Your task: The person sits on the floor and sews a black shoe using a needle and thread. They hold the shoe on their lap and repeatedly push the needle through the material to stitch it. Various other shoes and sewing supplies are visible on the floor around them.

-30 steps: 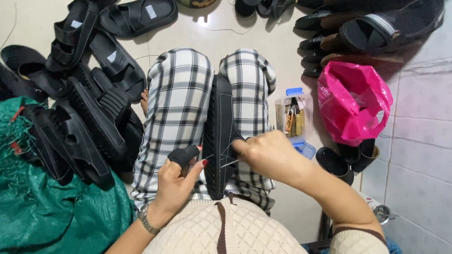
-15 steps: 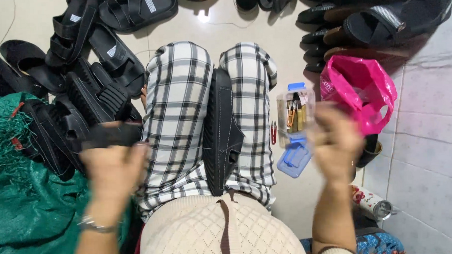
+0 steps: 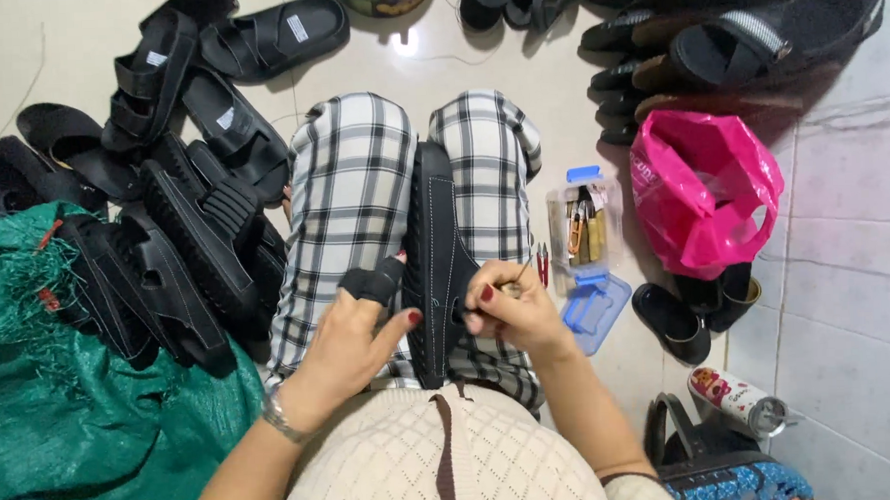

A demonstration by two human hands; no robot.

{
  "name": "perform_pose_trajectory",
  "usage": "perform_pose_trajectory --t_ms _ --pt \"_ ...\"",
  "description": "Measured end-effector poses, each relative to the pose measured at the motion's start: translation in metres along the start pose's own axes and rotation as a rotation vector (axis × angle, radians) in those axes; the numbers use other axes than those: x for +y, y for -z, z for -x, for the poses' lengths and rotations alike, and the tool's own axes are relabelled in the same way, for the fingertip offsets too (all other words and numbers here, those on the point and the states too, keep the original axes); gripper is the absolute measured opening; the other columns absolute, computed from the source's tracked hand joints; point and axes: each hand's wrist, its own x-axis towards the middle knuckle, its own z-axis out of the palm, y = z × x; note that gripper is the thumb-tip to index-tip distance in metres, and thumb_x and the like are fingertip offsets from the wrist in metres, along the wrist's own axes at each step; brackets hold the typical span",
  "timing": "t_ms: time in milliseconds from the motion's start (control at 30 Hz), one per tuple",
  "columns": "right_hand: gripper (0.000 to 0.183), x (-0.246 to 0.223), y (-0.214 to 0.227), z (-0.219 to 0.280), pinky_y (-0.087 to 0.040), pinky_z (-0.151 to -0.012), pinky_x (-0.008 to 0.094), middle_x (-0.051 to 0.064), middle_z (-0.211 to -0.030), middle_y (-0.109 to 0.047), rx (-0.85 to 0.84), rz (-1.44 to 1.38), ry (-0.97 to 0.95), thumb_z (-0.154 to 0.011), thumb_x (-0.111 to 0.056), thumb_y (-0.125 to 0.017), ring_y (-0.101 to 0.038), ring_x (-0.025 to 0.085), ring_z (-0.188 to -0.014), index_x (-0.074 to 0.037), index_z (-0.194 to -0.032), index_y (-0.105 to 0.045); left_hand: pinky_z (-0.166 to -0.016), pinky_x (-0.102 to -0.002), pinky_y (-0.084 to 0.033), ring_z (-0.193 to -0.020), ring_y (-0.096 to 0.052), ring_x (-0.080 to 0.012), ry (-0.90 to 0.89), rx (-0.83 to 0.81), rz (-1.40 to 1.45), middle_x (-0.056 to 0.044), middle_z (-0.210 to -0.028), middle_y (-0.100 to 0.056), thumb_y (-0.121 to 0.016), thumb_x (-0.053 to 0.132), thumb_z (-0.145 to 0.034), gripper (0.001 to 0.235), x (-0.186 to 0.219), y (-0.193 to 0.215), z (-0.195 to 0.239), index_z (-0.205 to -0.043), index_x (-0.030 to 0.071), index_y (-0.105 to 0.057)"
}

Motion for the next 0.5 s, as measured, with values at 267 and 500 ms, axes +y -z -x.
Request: perform_pose_trajectory --t_ms 267,500 --pt "0.014 0.037 -0.009 0.002 -0.040 -0.034 0.023 0.005 -0.042 -0.042 0.375 0.269 0.072 -0.095 -0.005 -0.068 -0.042 0.010 -0.032 0.005 -0.085 -0.069 -0.034 -0.027 -0.038 -0.036 -0.051 -0.0256 -0.211 0.093 -0.407 -0.003 -0.040 -0.038 -0.068 0.032 -0.094 0.059 -0.029 -0.016 0.022 -0.043 0.014 -0.043" --pt "0.017 0.049 -0.016 -0.007 -0.032 -0.035 0.020 0.006 -0.034 -0.036 0.448 0.324 0.053 -0.093 -0.005 -0.069 -0.037 0.010 -0.029 0.005 -0.079 -0.069 -0.033 -0.026 -0.032 -0.032 -0.042 -0.0224 -0.156 0.018 -0.259 -0.004 -0.035 -0.037 -0.066 0.025 -0.095 0.062 -0.042 -0.014 0.034 -0.040 0.013 -0.039"
